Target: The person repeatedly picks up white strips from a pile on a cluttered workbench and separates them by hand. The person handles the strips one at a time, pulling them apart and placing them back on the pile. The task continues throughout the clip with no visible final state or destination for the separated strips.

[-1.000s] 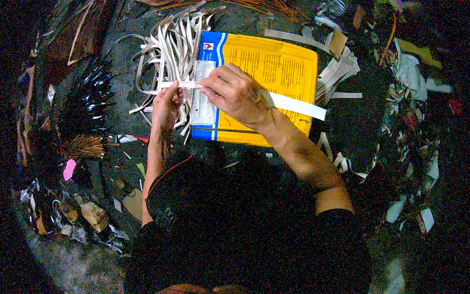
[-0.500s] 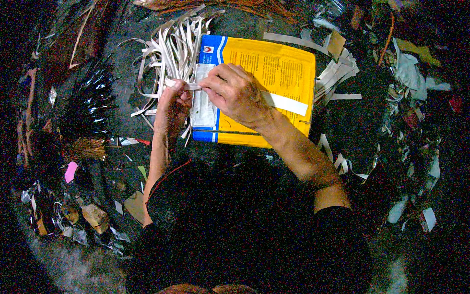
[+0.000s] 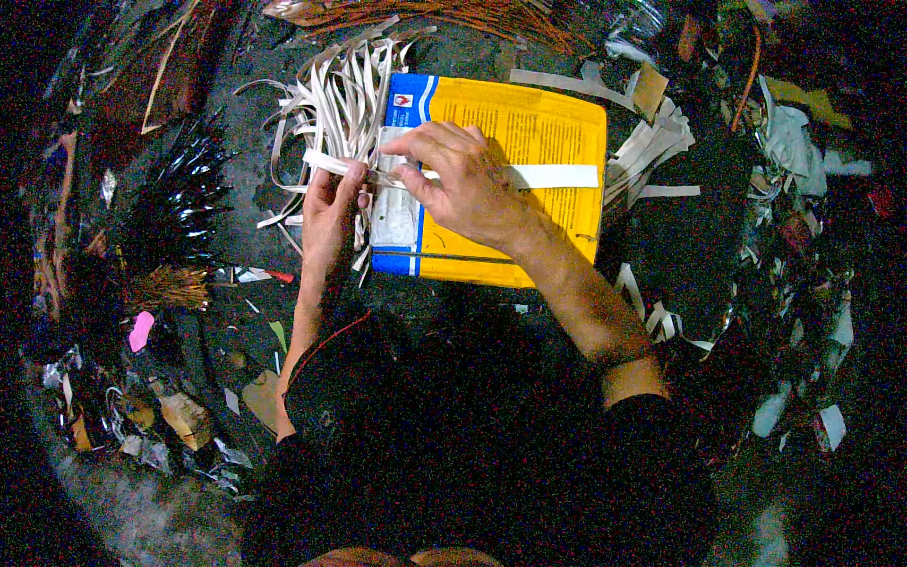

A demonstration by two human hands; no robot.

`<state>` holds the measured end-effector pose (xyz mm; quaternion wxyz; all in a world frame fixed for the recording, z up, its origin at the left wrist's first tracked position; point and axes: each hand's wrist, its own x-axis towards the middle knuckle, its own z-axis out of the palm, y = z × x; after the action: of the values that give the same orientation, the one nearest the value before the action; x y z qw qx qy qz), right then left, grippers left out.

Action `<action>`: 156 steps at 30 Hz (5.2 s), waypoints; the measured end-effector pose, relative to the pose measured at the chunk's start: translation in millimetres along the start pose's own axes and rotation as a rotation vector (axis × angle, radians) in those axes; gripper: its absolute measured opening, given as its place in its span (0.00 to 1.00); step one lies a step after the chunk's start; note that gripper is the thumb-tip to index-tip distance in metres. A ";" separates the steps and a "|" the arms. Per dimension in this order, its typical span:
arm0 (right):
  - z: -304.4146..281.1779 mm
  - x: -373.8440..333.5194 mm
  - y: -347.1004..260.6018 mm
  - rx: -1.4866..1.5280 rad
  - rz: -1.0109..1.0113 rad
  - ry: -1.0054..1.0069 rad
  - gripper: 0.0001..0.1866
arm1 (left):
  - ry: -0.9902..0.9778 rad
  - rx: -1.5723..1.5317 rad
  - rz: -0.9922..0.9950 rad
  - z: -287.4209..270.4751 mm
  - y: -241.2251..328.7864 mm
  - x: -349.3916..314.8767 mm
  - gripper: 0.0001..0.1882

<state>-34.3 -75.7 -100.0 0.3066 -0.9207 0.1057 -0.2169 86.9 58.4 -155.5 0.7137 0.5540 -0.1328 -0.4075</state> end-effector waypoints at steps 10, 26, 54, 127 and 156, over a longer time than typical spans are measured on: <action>3.9 4.0 -12.3 0.296 0.305 -0.087 0.07 | -0.125 0.207 0.079 -1.0 27.3 -11.1 0.10; -1.9 -3.8 -3.6 0.476 0.281 -0.045 0.11 | -0.170 0.342 0.132 17.1 30.6 -21.9 0.11; 9.1 -8.1 -12.1 0.304 0.079 0.283 0.06 | -0.076 0.568 0.257 22.7 41.2 -28.3 0.06; 12.8 -24.6 -0.4 -0.187 -0.139 0.076 0.10 | 0.164 -0.158 -0.166 2.2 -13.4 -8.7 0.09; 20.6 -16.2 6.7 -0.160 -0.175 0.078 0.12 | -0.024 -0.058 -0.072 -2.0 -2.0 -5.1 0.12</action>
<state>-39.5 -65.0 -124.2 0.2079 -0.9388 0.0535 -0.2695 84.0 63.4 -156.6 0.7128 0.5324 -0.1095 -0.4432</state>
